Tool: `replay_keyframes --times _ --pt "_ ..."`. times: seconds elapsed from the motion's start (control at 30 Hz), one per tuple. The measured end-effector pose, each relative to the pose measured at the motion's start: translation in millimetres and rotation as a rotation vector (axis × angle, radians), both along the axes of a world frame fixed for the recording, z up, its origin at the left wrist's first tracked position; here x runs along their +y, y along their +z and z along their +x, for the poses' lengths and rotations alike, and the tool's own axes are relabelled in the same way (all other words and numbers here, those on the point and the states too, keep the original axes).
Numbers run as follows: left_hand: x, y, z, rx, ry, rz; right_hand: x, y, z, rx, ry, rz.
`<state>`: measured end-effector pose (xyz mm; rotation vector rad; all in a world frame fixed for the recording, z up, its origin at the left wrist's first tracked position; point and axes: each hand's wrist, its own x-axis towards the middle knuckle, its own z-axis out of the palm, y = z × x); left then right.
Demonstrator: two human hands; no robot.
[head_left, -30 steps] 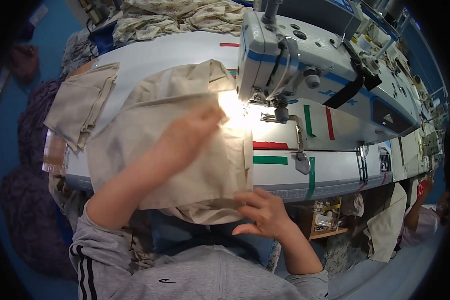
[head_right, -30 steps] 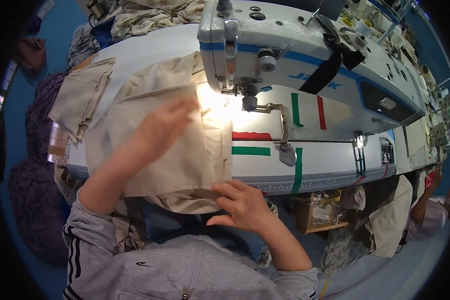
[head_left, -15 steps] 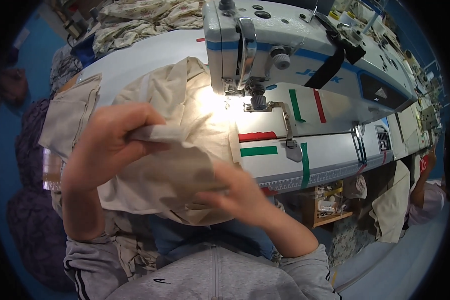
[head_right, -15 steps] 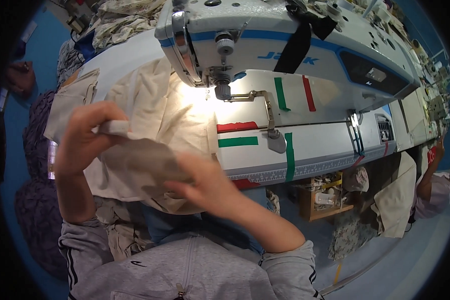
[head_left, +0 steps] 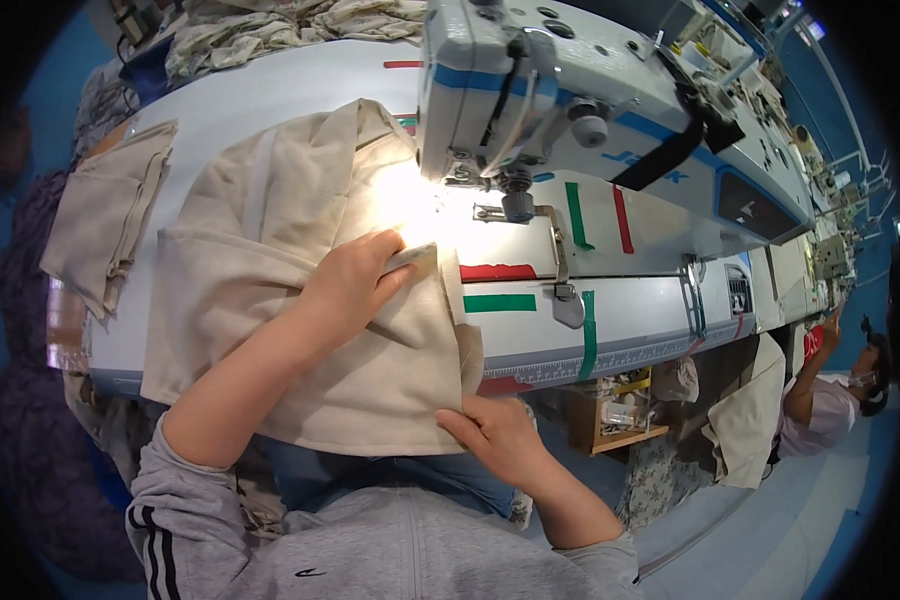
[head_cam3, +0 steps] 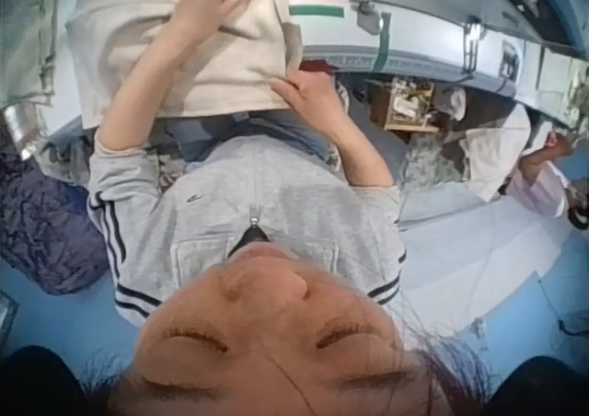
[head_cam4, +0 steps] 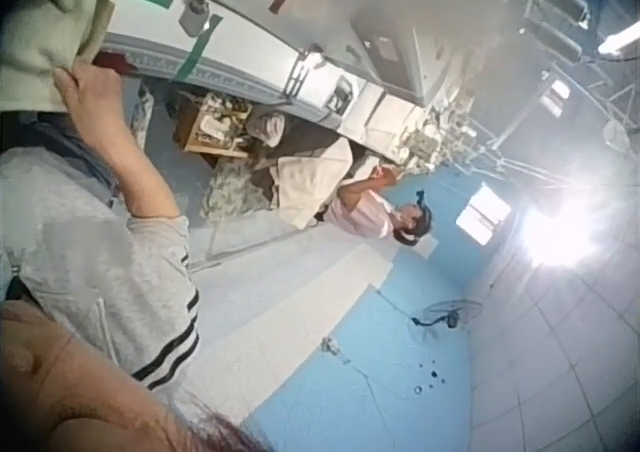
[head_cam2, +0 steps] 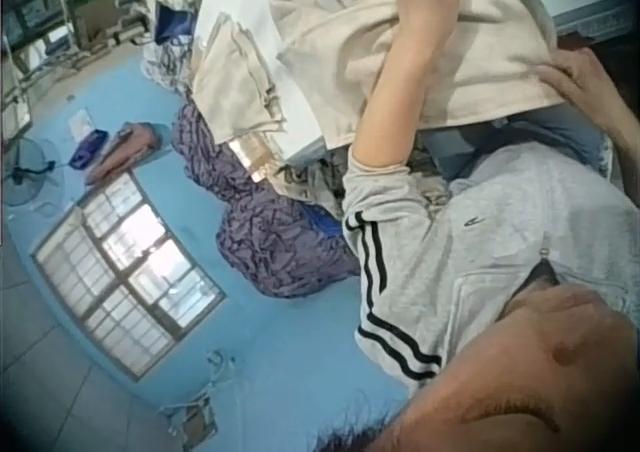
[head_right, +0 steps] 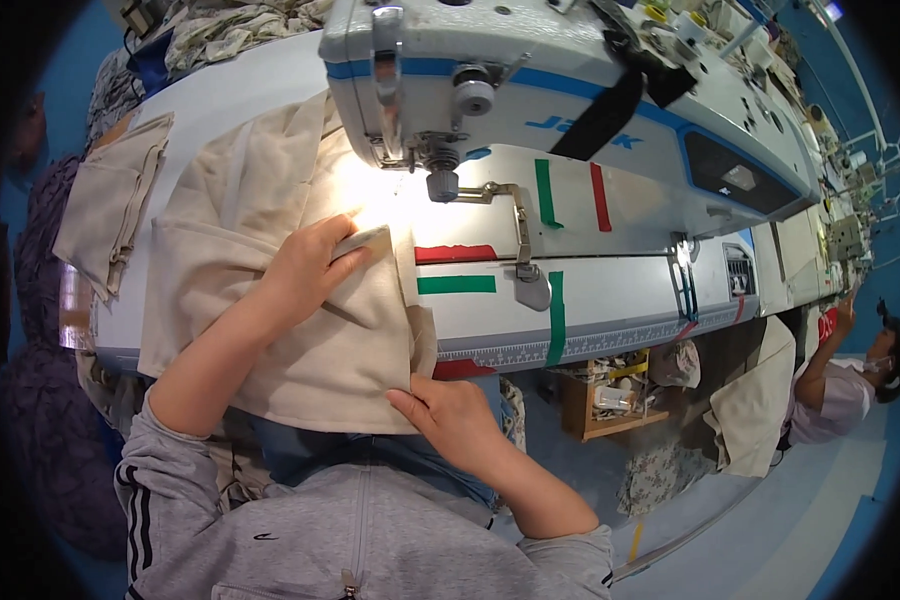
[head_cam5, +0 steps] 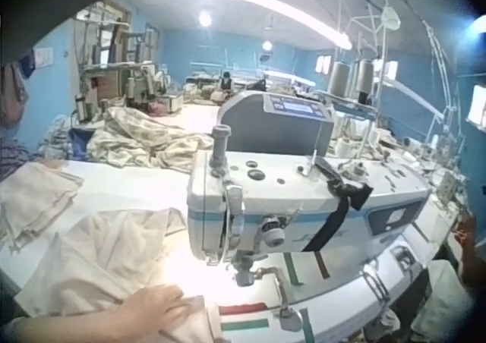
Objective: Using an industrial sewing machine to sew a fabric bag.
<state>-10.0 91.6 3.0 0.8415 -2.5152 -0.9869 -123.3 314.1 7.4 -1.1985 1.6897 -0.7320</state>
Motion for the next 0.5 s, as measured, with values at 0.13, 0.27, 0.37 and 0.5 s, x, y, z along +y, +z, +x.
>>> replay_keyframes --times 0.13,0.27,0.37,0.5 --pt "-4 0 0 0.007 0.013 0.013 -1 12 1 0.242 0.091 -0.118" --pt "-9 2 -3 -0.029 -0.015 -0.009 8 -5 -13 0.364 0.190 -0.232" --pt "-15 4 -10 -0.125 -0.033 -0.058 8 -6 -16 0.316 0.268 -0.254" --pt "-15 14 -22 -0.249 -0.028 -0.111 3 -3 -18 0.162 0.324 -0.314"
